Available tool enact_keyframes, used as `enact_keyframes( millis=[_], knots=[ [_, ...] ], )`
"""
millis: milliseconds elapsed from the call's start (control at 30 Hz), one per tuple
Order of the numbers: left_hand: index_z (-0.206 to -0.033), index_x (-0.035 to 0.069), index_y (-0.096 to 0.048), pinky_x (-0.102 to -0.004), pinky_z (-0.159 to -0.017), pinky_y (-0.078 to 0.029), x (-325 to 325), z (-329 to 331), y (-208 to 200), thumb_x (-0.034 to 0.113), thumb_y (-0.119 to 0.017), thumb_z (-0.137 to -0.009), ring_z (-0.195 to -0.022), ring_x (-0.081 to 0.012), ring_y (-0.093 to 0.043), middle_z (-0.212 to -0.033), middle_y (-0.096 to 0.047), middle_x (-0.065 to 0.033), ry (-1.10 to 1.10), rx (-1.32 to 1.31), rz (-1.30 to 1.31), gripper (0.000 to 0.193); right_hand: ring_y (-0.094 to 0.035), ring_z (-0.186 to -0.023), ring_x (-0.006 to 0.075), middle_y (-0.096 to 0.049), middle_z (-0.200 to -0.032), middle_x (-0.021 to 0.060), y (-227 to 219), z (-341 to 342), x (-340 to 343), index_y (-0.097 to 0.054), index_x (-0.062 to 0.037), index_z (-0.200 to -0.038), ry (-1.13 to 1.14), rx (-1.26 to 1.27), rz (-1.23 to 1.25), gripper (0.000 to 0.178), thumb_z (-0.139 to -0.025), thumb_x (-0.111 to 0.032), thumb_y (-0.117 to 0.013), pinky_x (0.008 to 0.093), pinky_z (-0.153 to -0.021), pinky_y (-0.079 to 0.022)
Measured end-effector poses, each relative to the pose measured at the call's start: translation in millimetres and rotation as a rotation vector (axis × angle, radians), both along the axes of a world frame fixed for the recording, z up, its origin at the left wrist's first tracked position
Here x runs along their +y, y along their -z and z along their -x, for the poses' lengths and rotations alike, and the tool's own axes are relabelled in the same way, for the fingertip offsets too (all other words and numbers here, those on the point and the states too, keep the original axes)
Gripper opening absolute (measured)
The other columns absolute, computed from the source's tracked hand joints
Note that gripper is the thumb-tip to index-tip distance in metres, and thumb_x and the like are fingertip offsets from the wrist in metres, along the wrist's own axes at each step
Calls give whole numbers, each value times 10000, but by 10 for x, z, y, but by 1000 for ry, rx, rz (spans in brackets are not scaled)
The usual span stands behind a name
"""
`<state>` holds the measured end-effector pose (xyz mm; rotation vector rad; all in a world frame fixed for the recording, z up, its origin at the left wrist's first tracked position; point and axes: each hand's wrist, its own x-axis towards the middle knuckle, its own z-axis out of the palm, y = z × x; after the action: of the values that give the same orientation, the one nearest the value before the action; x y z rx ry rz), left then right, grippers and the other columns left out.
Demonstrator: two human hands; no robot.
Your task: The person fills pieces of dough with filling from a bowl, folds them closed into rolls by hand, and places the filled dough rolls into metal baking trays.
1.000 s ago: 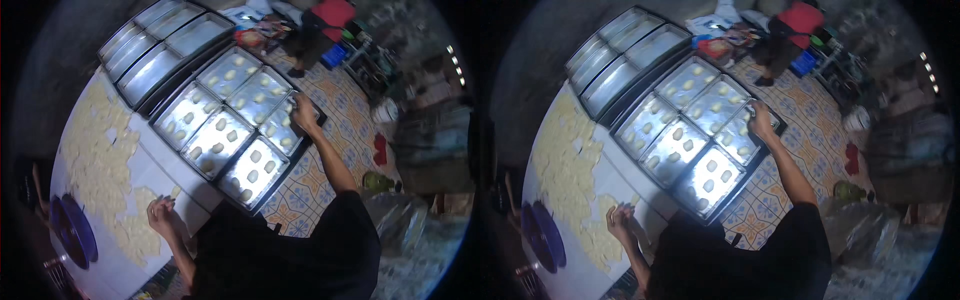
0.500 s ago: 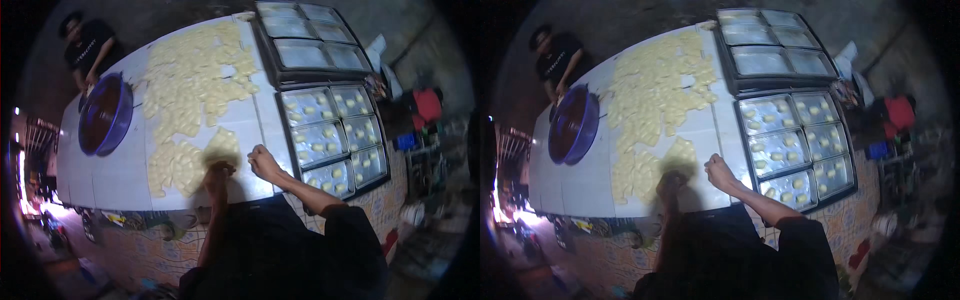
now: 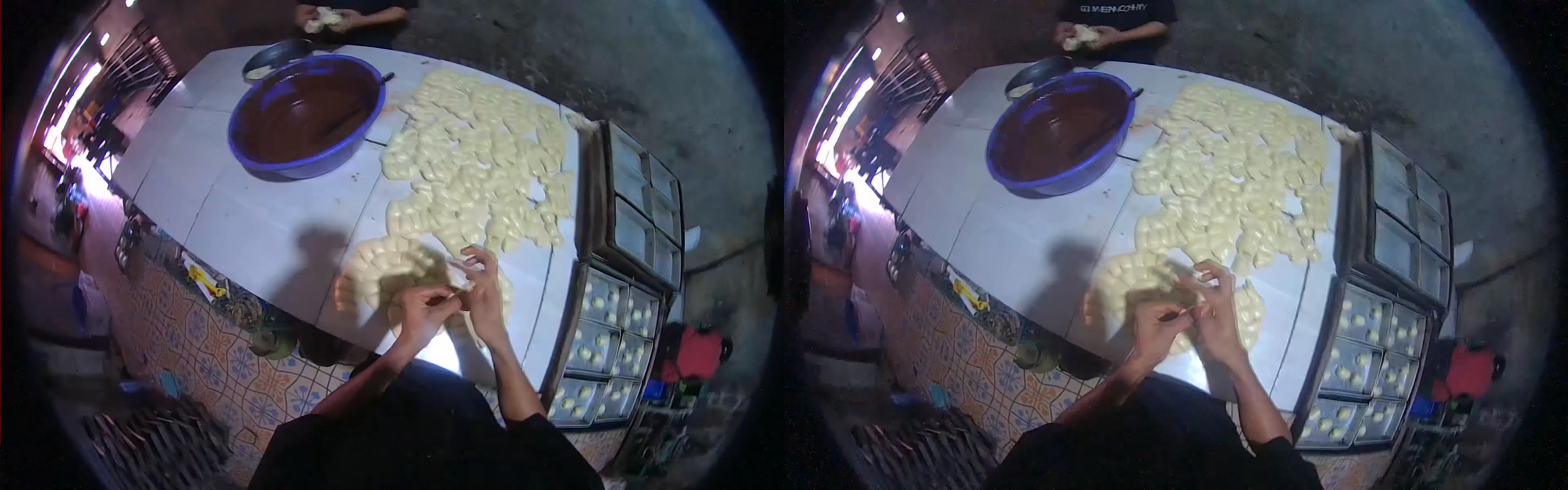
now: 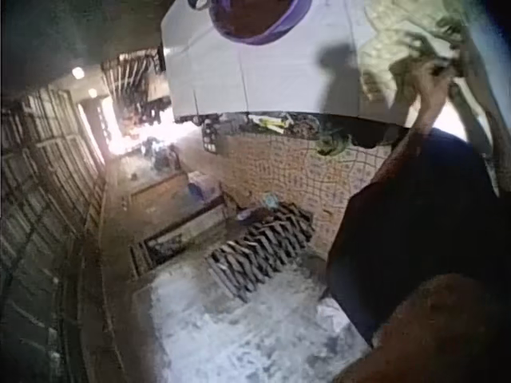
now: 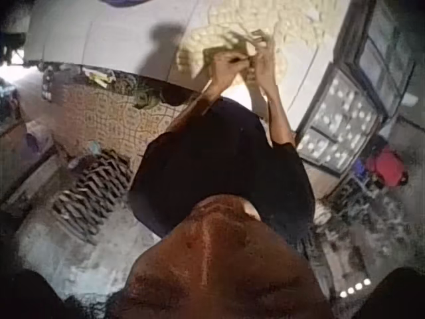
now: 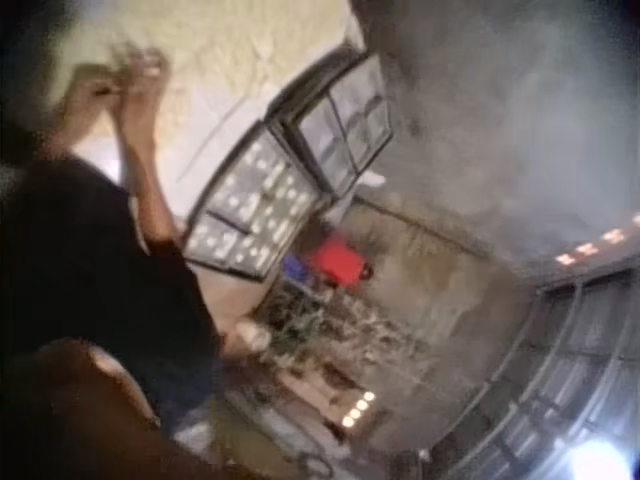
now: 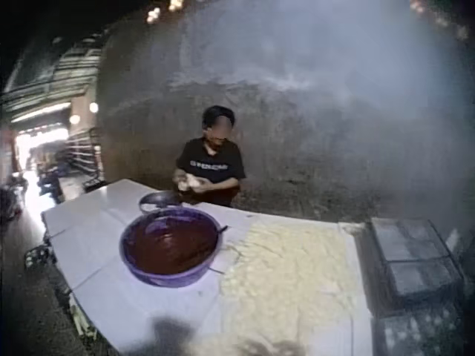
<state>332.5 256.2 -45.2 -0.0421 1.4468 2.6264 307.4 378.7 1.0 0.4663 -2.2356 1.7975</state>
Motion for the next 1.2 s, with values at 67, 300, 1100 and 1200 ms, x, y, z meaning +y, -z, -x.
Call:
enact_keyframes(
  millis=[67, 300, 1100, 1200],
  knots=[
    [-989, 16, -647, -242, -805, -474, -157, 163, -130, 35, -603, -881, -899, -110, -599, -956, -649, -33, 161, -263, -764, 118, -397, -1226, 291, -430, -1307, 147, 135, 73, -202, -655, -42, -1063, -155, -30, 71, 396, -909, -401, -587, 422, -1032, -315],
    [-1389, -39, -357, -388, -993, -384, -883, 1260, -340, 811, -504, -711, -1186, -289, -489, -1317, -498, -202, 578, 133, -1002, 1097, -435, -1185, 236, -308, -1436, 98, 421, 580, -440, -154, -58, -1499, -296, -519, 396, 1159, -700, -769, -601, 396, -974, -390],
    [-1403, -41, -369, -393, -1071, -297, -888, 1374, -441, 719, -139, -913, -1222, -313, -484, -1385, -460, -203, 223, -261, -41, 933, -558, -700, 70, -621, -824, 19, 590, 774, -731, -631, 11, -1034, 5, -793, 1001, 194, -968, -152, -548, 170, -591, -448],
    [-1447, 2, -311, -481, -1133, -149, -557, 970, -433, 695, -207, -927, -1385, -287, -253, -1511, -248, -203, 85, -276, 16, 873, -516, -678, 97, -595, -839, 32, 445, 524, -633, -644, 6, -1018, 248, -526, 663, 155, -923, -98, -581, 211, -598, -429]
  ],
)
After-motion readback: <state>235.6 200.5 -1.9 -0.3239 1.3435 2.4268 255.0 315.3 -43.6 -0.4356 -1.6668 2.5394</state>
